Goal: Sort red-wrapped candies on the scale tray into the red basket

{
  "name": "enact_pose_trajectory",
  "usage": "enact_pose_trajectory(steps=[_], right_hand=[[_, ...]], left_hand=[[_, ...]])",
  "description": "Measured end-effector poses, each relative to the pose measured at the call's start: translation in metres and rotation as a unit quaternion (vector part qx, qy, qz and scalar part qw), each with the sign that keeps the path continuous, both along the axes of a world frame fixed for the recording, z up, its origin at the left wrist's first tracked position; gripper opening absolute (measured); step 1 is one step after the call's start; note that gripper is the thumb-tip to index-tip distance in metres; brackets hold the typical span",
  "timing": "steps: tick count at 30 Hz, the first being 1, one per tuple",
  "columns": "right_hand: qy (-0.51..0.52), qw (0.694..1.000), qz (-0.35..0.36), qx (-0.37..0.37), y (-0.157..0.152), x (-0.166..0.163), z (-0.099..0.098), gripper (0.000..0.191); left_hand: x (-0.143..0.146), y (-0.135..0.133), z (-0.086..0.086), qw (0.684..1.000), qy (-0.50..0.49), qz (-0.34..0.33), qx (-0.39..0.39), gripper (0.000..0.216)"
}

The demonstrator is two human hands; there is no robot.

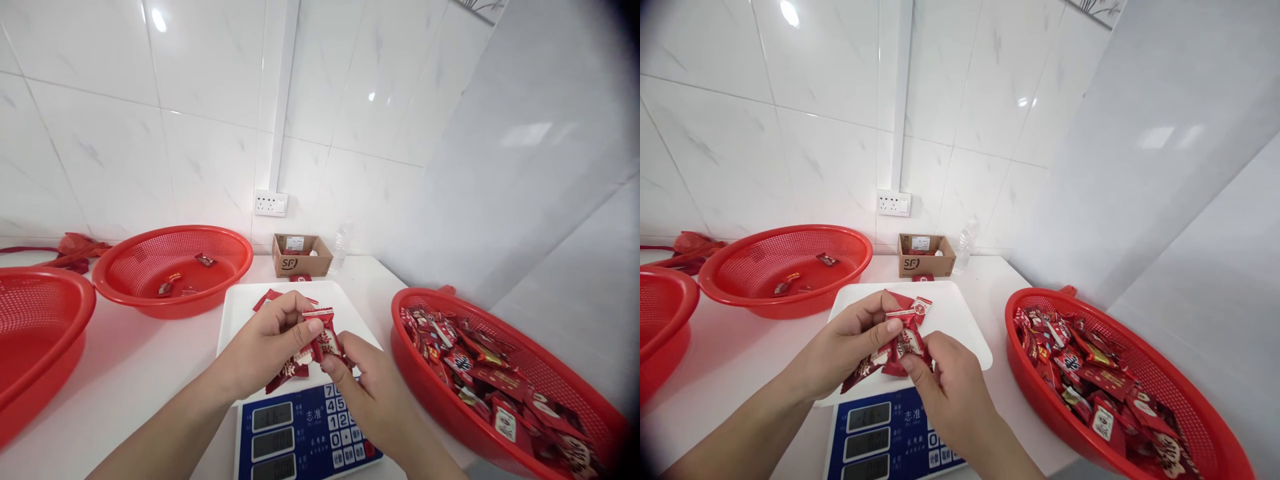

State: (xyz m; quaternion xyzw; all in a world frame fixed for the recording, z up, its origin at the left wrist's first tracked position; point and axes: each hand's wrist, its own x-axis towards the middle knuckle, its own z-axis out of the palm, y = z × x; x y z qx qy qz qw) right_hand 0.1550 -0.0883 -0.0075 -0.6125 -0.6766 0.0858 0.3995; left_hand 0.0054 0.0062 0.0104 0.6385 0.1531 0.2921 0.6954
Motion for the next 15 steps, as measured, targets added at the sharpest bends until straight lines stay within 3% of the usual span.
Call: enact_pose_trajectory(steps=[10,15], right_hand=[[-0.024,0.998,0.048,0.038,-0.0053,0.0,-0.0005,0.04],[-0.008,0.997,0.07,0.026,-0.0093,-0.0027,0.0043,0.037]], left_hand=[[-0.0015,0.0017,0.0011,0.988,0.066,-0.086,0.108,0.031],[-0.0019,0.0008,0.0022,0.983,0.048,-0.147,0.095,0.037]])
